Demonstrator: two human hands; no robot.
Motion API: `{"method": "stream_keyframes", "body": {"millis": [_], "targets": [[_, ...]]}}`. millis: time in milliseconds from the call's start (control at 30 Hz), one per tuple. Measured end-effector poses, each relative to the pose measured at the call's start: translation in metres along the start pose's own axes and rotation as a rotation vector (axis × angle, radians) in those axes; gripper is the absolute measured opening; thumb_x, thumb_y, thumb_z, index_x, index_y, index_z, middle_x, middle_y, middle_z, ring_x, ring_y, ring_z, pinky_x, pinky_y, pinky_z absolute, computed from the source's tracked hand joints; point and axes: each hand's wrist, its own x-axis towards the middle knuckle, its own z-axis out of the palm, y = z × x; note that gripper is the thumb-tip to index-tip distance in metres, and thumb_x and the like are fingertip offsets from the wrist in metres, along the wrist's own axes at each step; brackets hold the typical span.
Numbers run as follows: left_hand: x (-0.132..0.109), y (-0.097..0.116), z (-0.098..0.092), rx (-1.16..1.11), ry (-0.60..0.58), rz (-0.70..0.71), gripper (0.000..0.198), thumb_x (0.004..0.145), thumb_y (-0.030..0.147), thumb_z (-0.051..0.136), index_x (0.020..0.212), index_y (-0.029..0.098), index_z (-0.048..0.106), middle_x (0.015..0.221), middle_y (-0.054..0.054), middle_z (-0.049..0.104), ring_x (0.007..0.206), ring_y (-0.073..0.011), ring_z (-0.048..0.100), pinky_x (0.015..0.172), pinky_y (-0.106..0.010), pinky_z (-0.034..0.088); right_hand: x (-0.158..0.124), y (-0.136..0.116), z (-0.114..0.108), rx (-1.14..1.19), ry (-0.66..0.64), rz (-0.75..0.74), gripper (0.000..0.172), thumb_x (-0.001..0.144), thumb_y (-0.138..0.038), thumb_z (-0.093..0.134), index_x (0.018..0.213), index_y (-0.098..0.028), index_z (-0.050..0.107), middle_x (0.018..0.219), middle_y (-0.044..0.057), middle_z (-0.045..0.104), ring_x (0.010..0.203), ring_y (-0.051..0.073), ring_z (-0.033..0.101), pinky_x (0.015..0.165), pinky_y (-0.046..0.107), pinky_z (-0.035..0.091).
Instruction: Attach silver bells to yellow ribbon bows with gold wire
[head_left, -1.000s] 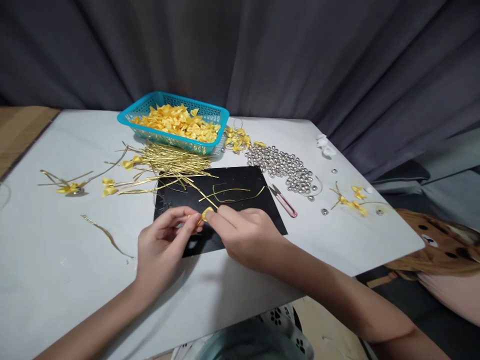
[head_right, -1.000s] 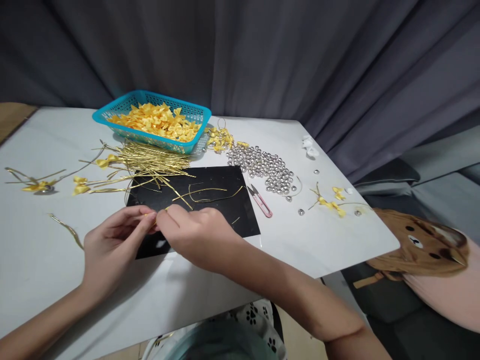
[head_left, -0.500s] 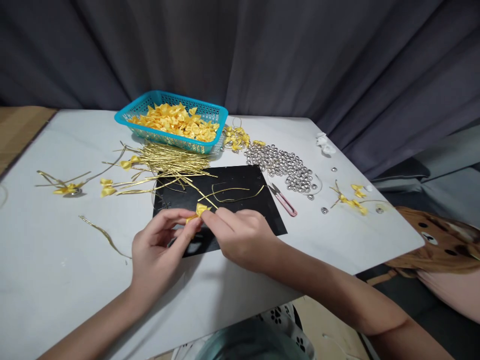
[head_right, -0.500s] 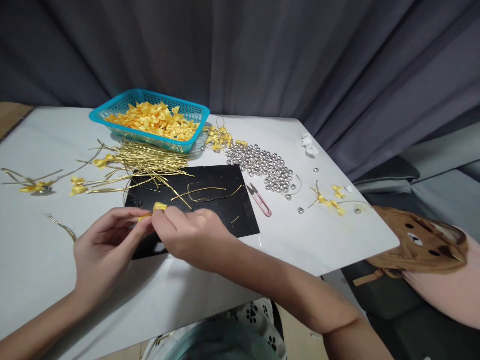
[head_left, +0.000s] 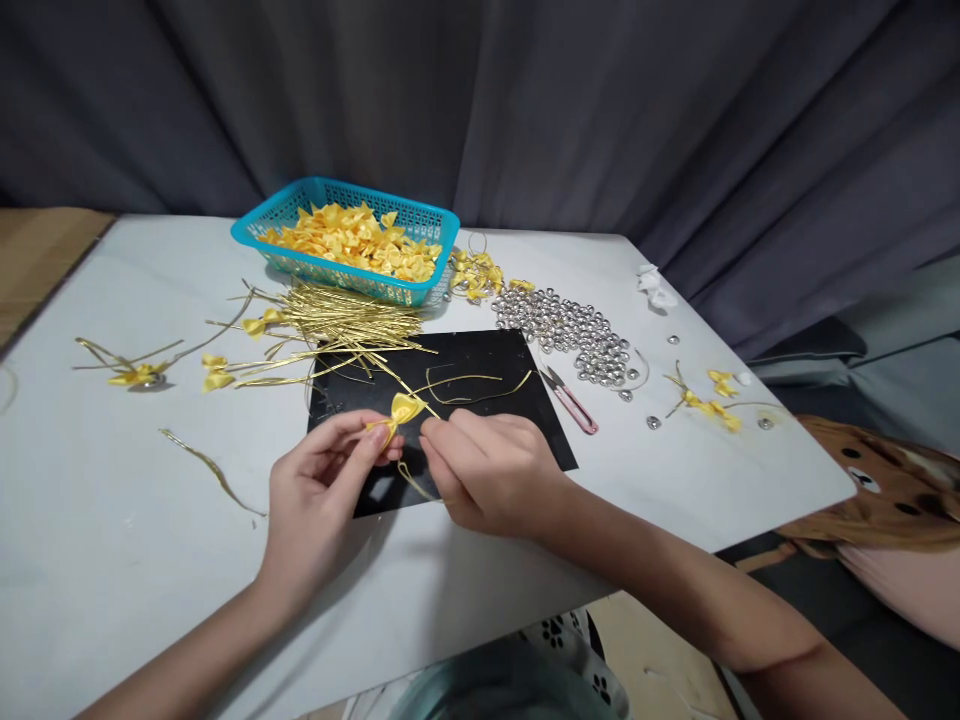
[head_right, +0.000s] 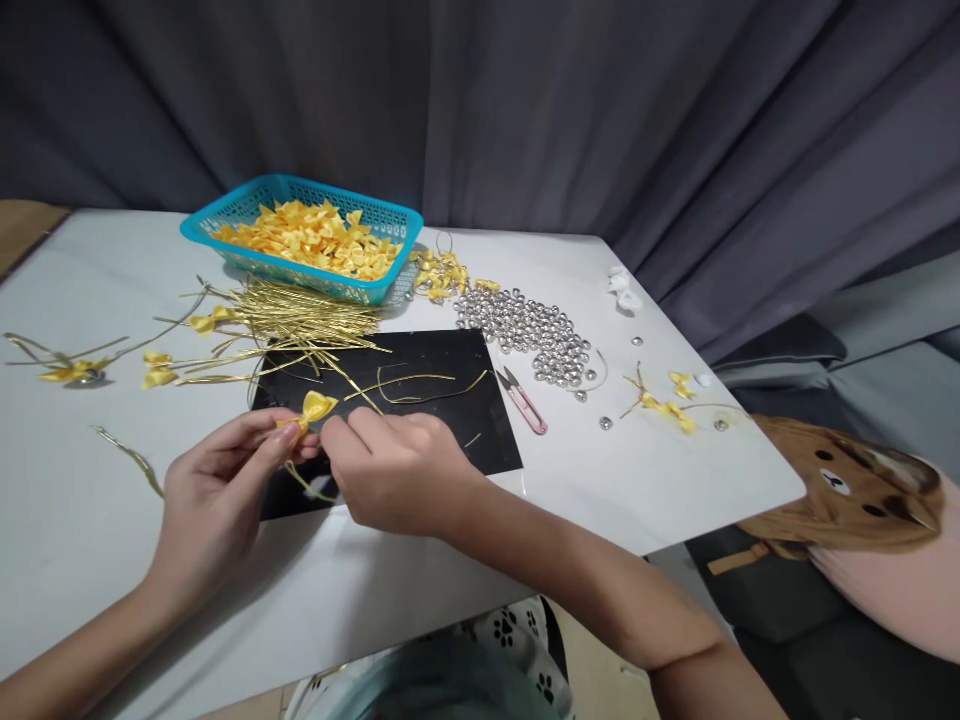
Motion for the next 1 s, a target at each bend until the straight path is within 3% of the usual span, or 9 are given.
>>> {"method": "stream_keyframes", "body": {"millis": [100, 267, 467, 633, 800, 900, 1000], "targets": [[0.000, 0.002, 0.000, 0.045, 0.004, 0.033, 0.013, 0.074, 0.032, 0.070, 0.081, 0.021, 0.068, 0.070, 0.004, 0.071, 0.064, -0.0106, 0.066, 0.063, -0.015, 0.054, 0.000, -0.002, -0.002, 0.074, -0.008, 0.003, 0.027, 0.087, -0.024, 0.041, 0.069, -0.017, 0.060, 0.055, -0.001, 0.056, 0.045, 0.011, 0.045, 0.044, 0.026, 0.030], [-0.004, 0.004, 0.000, 0.161, 0.031, 0.146, 0.006, 0.076, 0.027, 0.067, 0.079, 0.022, 0.066, 0.073, 0.004, 0.069, 0.066, -0.0100, 0.065, 0.062, -0.015, 0.053, -0.003, -0.007, -0.004, 0.372, -0.119, 0.193, 0.023, 0.087, -0.030, 0.042, 0.078, -0.016, 0.058, 0.067, 0.001, 0.064, 0.055, 0.011, 0.057, 0.048, 0.022, 0.035], [-0.007, -0.003, -0.002, 0.343, 0.056, 0.408, 0.006, 0.080, 0.018, 0.063, 0.084, 0.022, 0.066, 0.080, 0.003, 0.070, 0.071, -0.0108, 0.065, 0.068, -0.018, 0.054, -0.006, -0.011, -0.008, 0.304, -0.109, 0.185, 0.032, 0.089, -0.038, 0.040, 0.078, -0.014, 0.059, 0.064, 0.002, 0.063, 0.048, 0.013, 0.055, 0.046, 0.024, 0.034], [-0.003, -0.011, -0.009, 0.470, 0.056, 0.732, 0.020, 0.077, 0.007, 0.064, 0.091, 0.021, 0.066, 0.080, 0.001, 0.071, 0.068, -0.0123, 0.066, 0.064, -0.021, 0.054, -0.008, -0.013, -0.003, 0.289, -0.116, 0.252, 0.026, 0.092, -0.020, 0.037, 0.077, -0.016, 0.058, 0.066, 0.001, 0.064, 0.054, 0.012, 0.058, 0.048, 0.022, 0.035], [0.001, -0.007, -0.013, 0.665, -0.043, 1.065, 0.030, 0.077, -0.001, 0.062, 0.099, 0.019, 0.064, 0.082, -0.004, 0.072, 0.071, -0.0142, 0.066, 0.067, -0.023, 0.054, -0.009, -0.011, 0.008, 0.516, -0.095, 0.287, 0.020, 0.092, -0.013, 0.038, 0.091, -0.014, 0.058, 0.080, 0.005, 0.067, 0.072, 0.013, 0.063, 0.062, 0.021, 0.045], [0.003, -0.006, -0.022, 0.833, -0.081, 1.181, 0.032, 0.079, -0.001, 0.057, 0.105, 0.018, 0.062, 0.087, -0.006, 0.072, 0.076, -0.0161, 0.067, 0.069, -0.025, 0.054, -0.010, -0.012, 0.012, 0.667, -0.043, 0.288, 0.020, 0.091, -0.011, 0.038, 0.095, -0.015, 0.057, 0.088, 0.006, 0.067, 0.080, 0.014, 0.061, 0.072, 0.023, 0.048], [0.006, -0.008, -0.036, 0.957, -0.165, 1.271, 0.030, 0.084, 0.004, 0.053, 0.108, 0.019, 0.063, 0.092, -0.004, 0.073, 0.082, -0.0160, 0.067, 0.074, -0.023, 0.055, -0.011, -0.012, 0.015, 0.798, 0.030, 0.289, 0.019, 0.091, -0.008, 0.041, 0.091, -0.016, 0.057, 0.084, 0.004, 0.065, 0.078, 0.012, 0.059, 0.073, 0.021, 0.047]]}}
